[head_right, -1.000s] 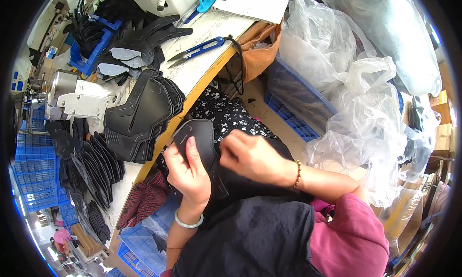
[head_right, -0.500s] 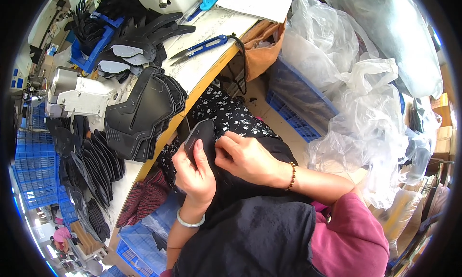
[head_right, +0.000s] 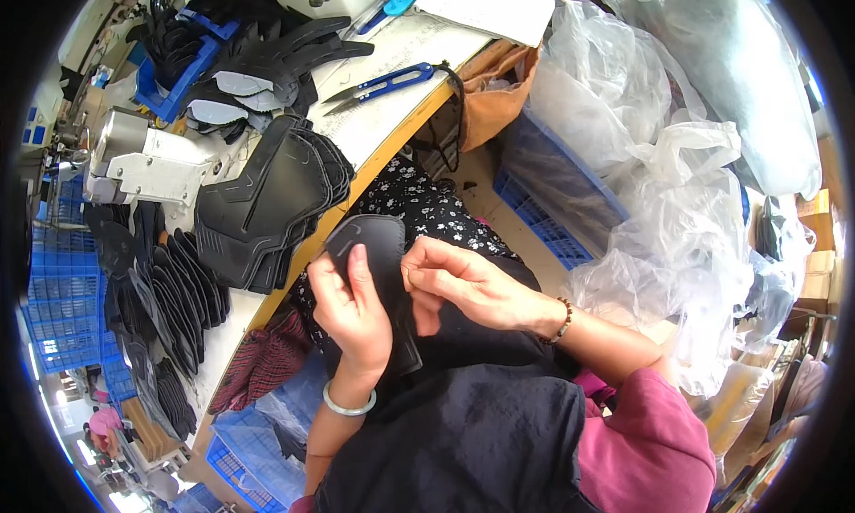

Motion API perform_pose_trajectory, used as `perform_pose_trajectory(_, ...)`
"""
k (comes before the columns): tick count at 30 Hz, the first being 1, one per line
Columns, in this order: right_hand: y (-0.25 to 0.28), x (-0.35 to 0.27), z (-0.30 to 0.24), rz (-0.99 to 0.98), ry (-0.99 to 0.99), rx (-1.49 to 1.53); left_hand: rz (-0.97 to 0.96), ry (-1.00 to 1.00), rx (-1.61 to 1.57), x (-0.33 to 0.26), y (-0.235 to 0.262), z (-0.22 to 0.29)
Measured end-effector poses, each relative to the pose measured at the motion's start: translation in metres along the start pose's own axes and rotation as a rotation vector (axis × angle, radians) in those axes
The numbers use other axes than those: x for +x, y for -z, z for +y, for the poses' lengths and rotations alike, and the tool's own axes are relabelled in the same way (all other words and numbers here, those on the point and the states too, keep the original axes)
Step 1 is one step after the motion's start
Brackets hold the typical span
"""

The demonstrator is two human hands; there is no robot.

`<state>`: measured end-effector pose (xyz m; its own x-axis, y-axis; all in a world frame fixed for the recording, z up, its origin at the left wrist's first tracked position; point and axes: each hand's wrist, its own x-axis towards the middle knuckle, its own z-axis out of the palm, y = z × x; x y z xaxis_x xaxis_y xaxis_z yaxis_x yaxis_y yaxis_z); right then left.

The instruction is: Trimming excess material from black shoe upper components using a hand trimmer.

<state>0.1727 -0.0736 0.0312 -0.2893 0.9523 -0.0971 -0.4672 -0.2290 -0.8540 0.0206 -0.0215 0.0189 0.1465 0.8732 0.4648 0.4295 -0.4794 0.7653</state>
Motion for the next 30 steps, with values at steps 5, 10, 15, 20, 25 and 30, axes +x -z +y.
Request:
perform_pose_trajectory(5,-0.017,-0.028,-0.024,-0.223,0.142,-0.075,0.039,-0.127,0.09,0.0,-0.004,0.004)
perform_pose_trajectory(10,0.008,-0.035,-0.072,-0.277,0.109,-0.424,-0.041,-0.035,0.03,-0.005,0.003,-0.014)
perform_pose_trajectory(15,0.017,-0.011,-0.011,0.253,-0.042,-0.765,-0.018,-0.1,0.042,-0.003,0.001,-0.003)
perform_pose_trajectory(20,-0.011,0.0,-0.011,0.272,-0.017,-0.795,-0.033,-0.154,0.098,-0.006,0.003,-0.003)
perform_pose_trajectory(25,-0.009,-0.001,0.011,0.304,0.413,-1.235,-0.02,-0.173,0.102,-0.004,0.0,0.001)
perform_pose_trajectory(30,0.009,0.001,0.011,0.526,0.368,-1.087,-0.005,-0.074,0.033,-0.005,0.003,-0.004)
